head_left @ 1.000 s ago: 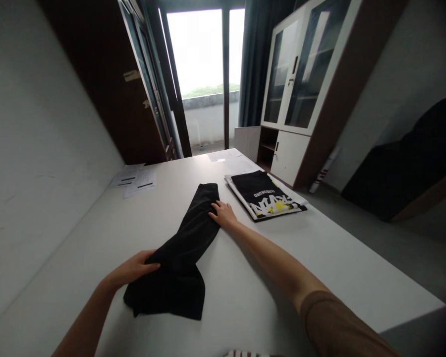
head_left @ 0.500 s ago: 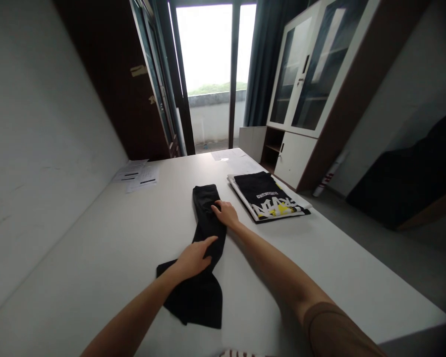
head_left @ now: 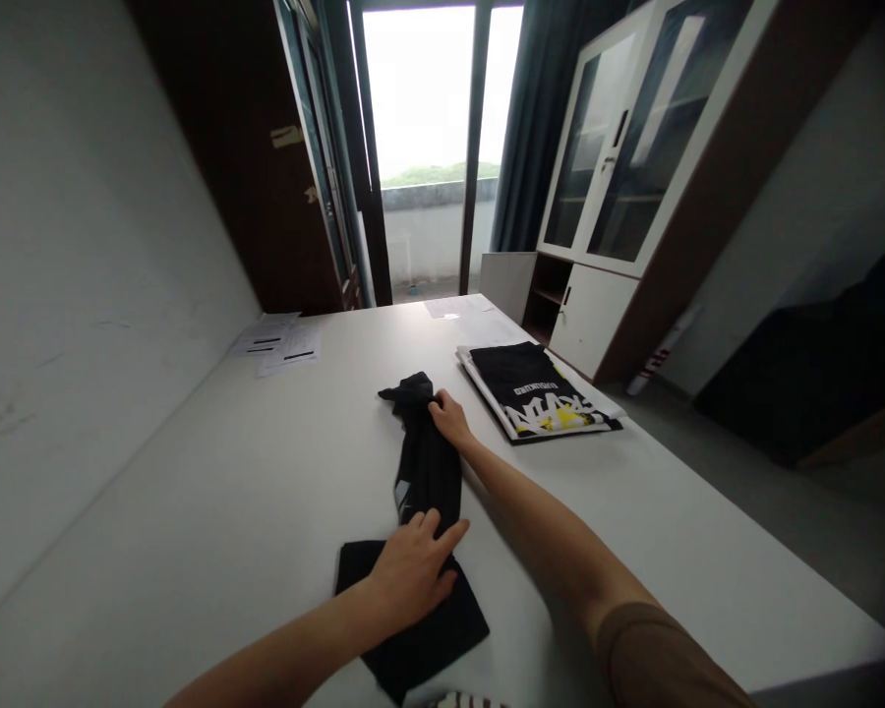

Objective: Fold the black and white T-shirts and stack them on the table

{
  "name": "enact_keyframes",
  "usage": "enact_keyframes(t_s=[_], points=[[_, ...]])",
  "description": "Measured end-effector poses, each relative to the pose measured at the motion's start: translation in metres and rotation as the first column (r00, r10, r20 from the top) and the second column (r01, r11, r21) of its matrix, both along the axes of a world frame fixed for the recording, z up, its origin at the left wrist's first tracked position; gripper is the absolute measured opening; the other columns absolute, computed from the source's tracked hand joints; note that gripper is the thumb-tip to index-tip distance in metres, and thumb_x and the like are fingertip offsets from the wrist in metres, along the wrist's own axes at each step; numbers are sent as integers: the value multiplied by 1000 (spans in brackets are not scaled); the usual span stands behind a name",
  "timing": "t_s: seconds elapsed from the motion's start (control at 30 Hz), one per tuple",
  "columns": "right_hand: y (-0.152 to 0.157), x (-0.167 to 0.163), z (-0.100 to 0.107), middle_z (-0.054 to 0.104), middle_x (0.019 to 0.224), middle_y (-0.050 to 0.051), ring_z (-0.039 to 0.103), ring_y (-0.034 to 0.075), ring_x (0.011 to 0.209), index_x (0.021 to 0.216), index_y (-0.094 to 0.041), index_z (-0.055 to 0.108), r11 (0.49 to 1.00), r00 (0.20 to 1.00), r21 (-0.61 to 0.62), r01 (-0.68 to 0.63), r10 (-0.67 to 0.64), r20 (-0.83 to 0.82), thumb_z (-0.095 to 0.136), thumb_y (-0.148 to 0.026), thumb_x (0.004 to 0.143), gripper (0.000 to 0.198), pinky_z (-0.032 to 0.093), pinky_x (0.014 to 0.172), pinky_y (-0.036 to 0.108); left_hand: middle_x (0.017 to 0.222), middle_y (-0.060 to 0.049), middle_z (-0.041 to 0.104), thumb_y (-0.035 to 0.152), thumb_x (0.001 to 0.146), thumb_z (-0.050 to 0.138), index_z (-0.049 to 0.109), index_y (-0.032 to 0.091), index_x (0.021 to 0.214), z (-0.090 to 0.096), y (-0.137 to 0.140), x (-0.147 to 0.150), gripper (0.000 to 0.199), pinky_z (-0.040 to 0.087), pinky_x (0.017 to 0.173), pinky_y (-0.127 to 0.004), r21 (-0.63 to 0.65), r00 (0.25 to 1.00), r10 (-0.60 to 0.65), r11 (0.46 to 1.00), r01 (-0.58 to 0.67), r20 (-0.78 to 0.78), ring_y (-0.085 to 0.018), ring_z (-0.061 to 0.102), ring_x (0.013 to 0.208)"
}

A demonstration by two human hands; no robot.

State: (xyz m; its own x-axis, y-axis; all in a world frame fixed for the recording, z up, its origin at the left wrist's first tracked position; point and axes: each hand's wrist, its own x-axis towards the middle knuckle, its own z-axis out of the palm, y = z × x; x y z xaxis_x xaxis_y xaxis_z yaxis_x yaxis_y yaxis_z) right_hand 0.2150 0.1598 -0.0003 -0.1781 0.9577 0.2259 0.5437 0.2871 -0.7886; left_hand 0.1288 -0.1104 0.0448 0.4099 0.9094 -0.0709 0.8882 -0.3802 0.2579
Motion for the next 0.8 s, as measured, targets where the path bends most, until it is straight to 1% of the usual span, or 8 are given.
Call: enact_keyframes(t_s=[0.1, 0.17, 0.3, 0.37, 0.43, 0.57, 0.7, 0.8], points=[[13, 7, -6, 65, 90, 4, 62, 20, 79, 103, -22, 54, 985, 905, -170, -30, -45, -424, 40, -37, 88, 26, 51, 68, 30, 124, -15, 56, 11, 92, 49, 47, 30, 149, 7, 3, -25, 60, 52, 90, -43, -16, 991, 89, 996, -91, -96, -30, 58, 110], [18, 9, -12, 65, 89, 3, 63, 19, 75, 107, -24, 52, 969, 848, -231, -85, -52, -528, 41, -39, 86, 28, 52, 62, 28, 120, -16, 59, 7, 90, 45, 57, 26, 140, 22, -1, -40, 54, 53, 85, -42, -45, 984, 113, 992, -120, -139, -30, 62, 103], [21, 7, -20, 66, 100, 3, 66, 16, 78, 113, -26, 51, 979, 895, -202, -27, -66, -442, 43, -35, 88, 27, 53, 62, 27, 109, -9, 64, 29, 87, 62, 55, 35, 143, 71, -24, -53, 57, 54, 76, -38, -294, 974, -226, 930, 221, 16, -27, 68, 86], [17, 5, -21, 68, 106, 4, 68, 16, 84, 111, -25, 55, 993, 938, -114, 5, -44, -344, 46, -32, 89, 25, 54, 70, 29, 107, -7, 66, 39, 86, 66, 51, 39, 146, 89, -31, -49, 62, 54, 77, -38, -302, 942, -316, 892, 335, 110, -28, 68, 89], [11, 3, -21, 70, 106, 4, 68, 17, 89, 106, -24, 61, 999, 975, -5, -48, 46, -217, 51, -28, 88, 21, 54, 81, 31, 110, -8, 66, 40, 89, 63, 53, 37, 144, 92, -26, -42, 56, 53, 84, -40, -225, 953, -281, 927, 299, 112, -29, 66, 98], [-3, 0, -16, 73, 109, 3, 68, 17, 96, 107, -24, 68, 979, 982, 85, -184, 186, -28, 53, -20, 89, 24, 51, 91, 31, 141, -13, 56, 38, 94, 57, 57, 28, 142, 53, 21, -30, 49, 40, 111, -49, -14, 996, -43, 999, 45, 75, -33, 50, 131], [-4, 5, -11, 75, 107, 2, 68, 18, 98, 109, -26, 72, 977, 980, 80, -197, 197, 9, 51, -22, 93, 26, 50, 93, 31, 167, -17, 23, 58, 92, 58, 39, 24, 157, 1, 78, -21, 76, 22, 115, -71, -15, 968, 245, 969, -245, 44, -46, 16, 152], [7, 20, -11, 75, 107, 3, 68, 18, 96, 109, -25, 73, 987, 993, 105, -120, 117, 34, 50, -24, 94, 27, 49, 93, 31, 169, -17, 18, 59, 91, 57, 34, 25, 160, -21, 107, -18, 80, 13, 114, -75, 13, 949, 313, 949, -314, 24, -48, 9, 153]])
